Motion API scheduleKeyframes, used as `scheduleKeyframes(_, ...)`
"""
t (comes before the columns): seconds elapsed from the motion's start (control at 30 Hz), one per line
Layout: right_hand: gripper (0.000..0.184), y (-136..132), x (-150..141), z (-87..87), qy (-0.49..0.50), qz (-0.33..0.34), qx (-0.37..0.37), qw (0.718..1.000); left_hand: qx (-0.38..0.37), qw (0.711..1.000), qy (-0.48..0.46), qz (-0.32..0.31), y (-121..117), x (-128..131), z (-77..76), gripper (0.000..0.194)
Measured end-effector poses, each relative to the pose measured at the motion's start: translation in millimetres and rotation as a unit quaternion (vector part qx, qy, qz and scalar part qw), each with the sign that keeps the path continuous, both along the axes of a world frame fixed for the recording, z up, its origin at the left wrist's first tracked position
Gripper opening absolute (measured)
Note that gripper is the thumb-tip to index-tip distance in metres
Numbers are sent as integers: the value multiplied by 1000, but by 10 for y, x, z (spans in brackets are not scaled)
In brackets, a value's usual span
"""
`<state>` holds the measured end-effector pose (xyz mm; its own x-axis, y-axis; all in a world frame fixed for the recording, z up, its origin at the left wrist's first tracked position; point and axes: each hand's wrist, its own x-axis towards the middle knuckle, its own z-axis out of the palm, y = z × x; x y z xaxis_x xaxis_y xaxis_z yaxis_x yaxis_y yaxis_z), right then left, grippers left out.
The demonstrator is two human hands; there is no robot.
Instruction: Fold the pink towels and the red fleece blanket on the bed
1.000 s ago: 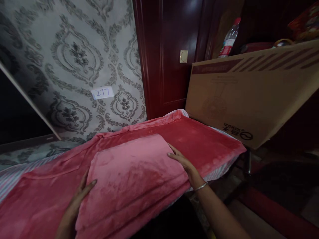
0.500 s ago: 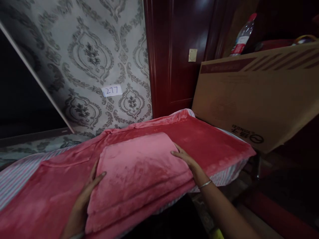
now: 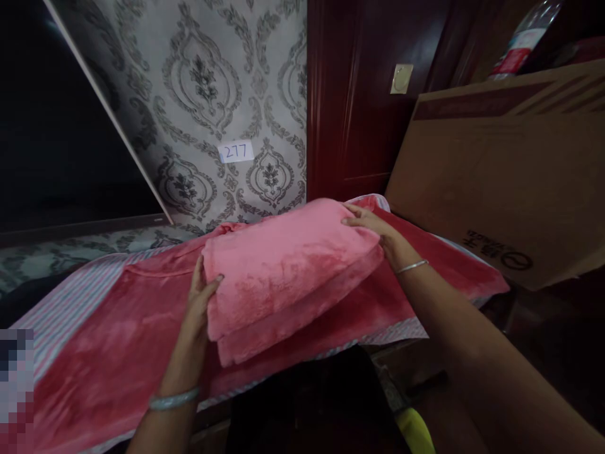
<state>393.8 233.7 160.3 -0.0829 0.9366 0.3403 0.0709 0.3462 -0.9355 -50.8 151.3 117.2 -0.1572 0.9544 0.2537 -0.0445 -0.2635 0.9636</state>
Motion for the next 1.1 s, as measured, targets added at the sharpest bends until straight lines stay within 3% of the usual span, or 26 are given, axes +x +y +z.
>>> scheduleKeyframes(0.1, 53, 58, 116, -84, -43, -148, 6, 988, -57, 997, -50, -28, -50, 229, -276, 97)
scheduleKeyframes(0.2, 39, -85, 113, -451, -60, -298, 0, 953, -130, 987, -87, -45, -149, 416, -608, 102)
scheduleKeyframes(0.33, 36, -627, -80, -1015, -64, -307, 6, 950, -121, 986, -108, -46, -277, 503, -808, 97)
scheduleKeyframes(0.43, 42, -1133, -358, -1257, -102, -291, 36, 951, -105, 990, -87, -44, -314, 506, -805, 94)
scheduleKeyframes(0.53, 56, -1514, -710, -1320, -178, -217, 91, 955, -98, 991, -82, -44, -311, 510, -789, 90)
scheduleKeyframes(0.63, 88, -1699, -1023, -1311, -274, -102, 136, 947, -109, 985, -118, -60, -301, 512, -768, 85)
scheduleKeyframes(0.73, 106, -1747, -1219, -1304, -394, -23, 135, 909, -138, 972, -181, -50, -284, 515, -692, 81)
scheduleKeyframes(0.9, 109, -1717, -1358, -1298, -489, -62, 156, 856, -123, 955, -270, -28, -235, 591, -464, 73)
scheduleKeyframes(1.1, 100, -1540, -1477, -1342, -443, -126, 241, 854, -105, 945, -311, -6, -256, 719, -399, 66)
